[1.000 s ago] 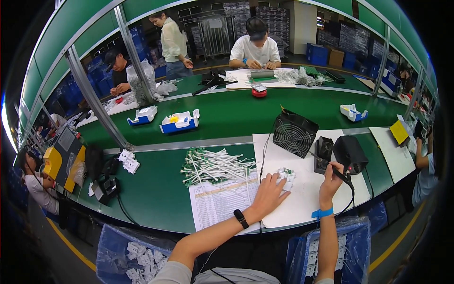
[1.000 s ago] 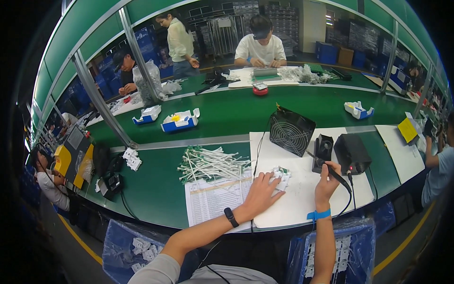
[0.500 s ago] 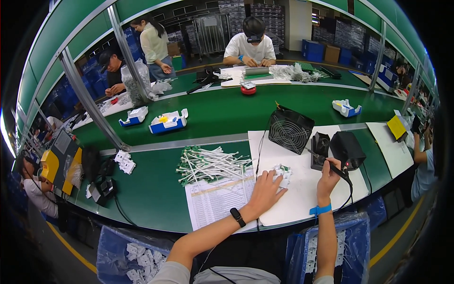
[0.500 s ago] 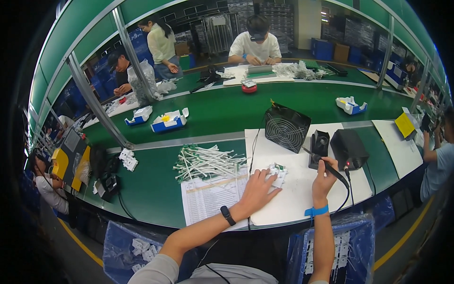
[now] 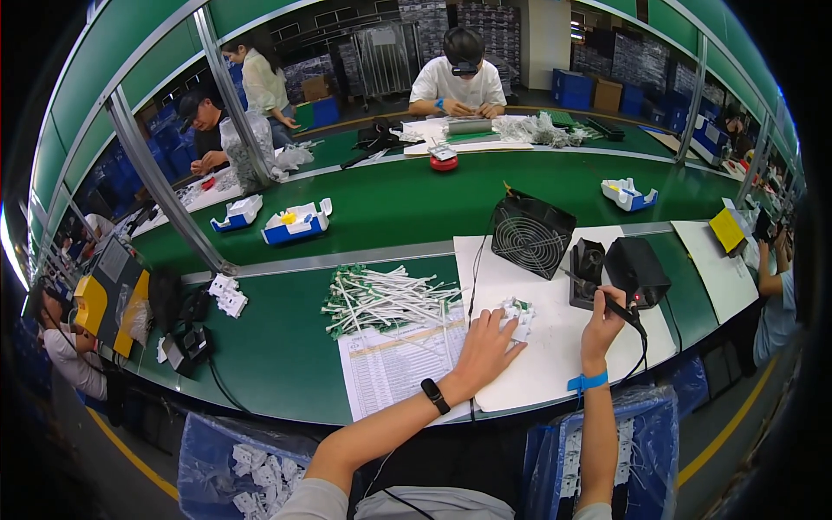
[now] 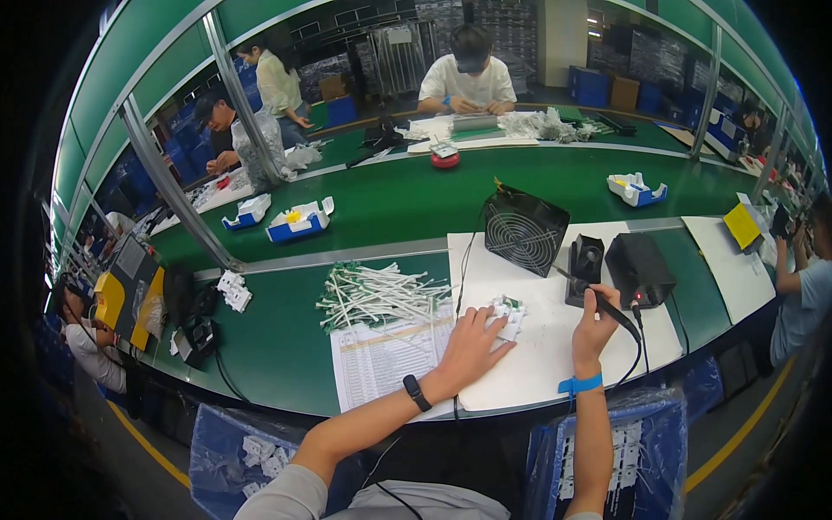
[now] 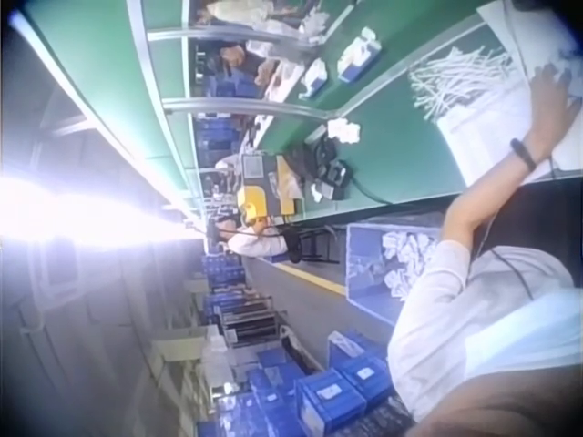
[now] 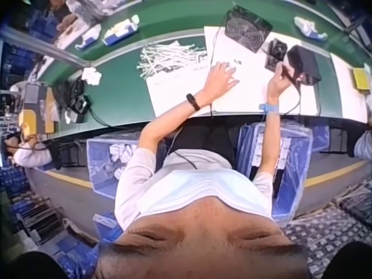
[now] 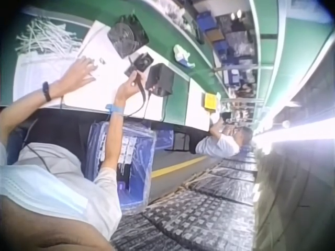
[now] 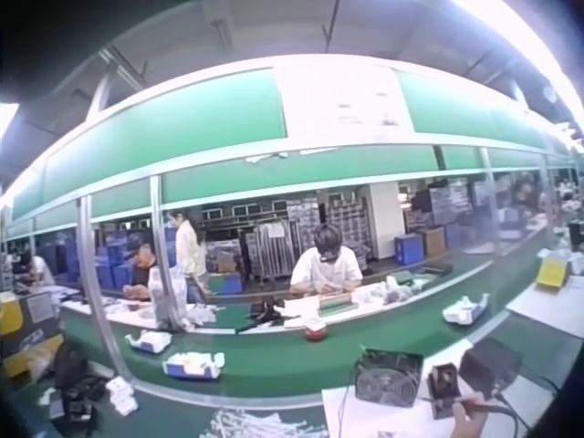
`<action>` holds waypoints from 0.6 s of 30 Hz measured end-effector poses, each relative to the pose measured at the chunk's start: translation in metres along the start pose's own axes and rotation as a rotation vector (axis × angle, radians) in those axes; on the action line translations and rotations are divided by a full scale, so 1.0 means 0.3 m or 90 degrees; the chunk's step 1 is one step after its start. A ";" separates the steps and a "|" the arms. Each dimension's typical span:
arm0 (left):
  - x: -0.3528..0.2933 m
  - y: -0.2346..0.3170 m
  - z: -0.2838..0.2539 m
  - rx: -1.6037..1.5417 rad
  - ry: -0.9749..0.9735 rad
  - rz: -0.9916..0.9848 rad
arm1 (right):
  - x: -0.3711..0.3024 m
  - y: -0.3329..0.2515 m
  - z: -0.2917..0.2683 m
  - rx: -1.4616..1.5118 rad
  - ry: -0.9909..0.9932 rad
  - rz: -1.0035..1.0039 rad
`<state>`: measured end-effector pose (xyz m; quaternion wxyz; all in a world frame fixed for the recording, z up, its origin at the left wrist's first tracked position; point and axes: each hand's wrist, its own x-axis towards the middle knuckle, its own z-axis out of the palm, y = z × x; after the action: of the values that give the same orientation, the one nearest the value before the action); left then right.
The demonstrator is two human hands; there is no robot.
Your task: The person solders electronic components and wires onto a circuit board using a soldering iron and a fume extractor.
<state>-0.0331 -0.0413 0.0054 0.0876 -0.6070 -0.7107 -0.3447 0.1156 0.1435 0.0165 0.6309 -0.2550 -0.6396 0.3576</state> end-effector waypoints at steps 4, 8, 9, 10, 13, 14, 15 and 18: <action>-0.004 -0.008 0.010 0.018 -0.016 -0.018 | 0.002 0.028 0.001 0.000 0.012 -0.004; 0.004 0.011 0.016 -0.021 -0.022 -0.018 | 0.007 0.036 -0.031 -0.022 0.028 -0.035; 0.005 0.011 0.018 -0.012 -0.019 -0.028 | 0.009 0.041 -0.036 -0.023 0.025 -0.035; 0.004 0.010 0.019 -0.015 -0.031 -0.034 | 0.009 0.047 -0.036 -0.024 0.023 -0.035; -0.002 0.001 0.014 -0.011 -0.046 -0.045 | 0.005 0.052 -0.021 -0.024 0.013 -0.031; -0.003 -0.001 0.012 -0.010 -0.043 -0.042 | 0.004 0.053 -0.017 -0.025 0.012 -0.030; -0.004 -0.002 0.014 -0.012 -0.041 -0.036 | 0.004 0.054 -0.017 -0.027 0.014 -0.033; -0.006 -0.005 0.019 -0.019 -0.031 -0.027 | 0.005 0.054 -0.023 -0.042 0.015 -0.035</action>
<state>-0.0324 -0.0392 -0.0005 0.0542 -0.6012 -0.7200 -0.3424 0.1204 0.1557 0.0044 0.6393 -0.2622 -0.6503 0.3155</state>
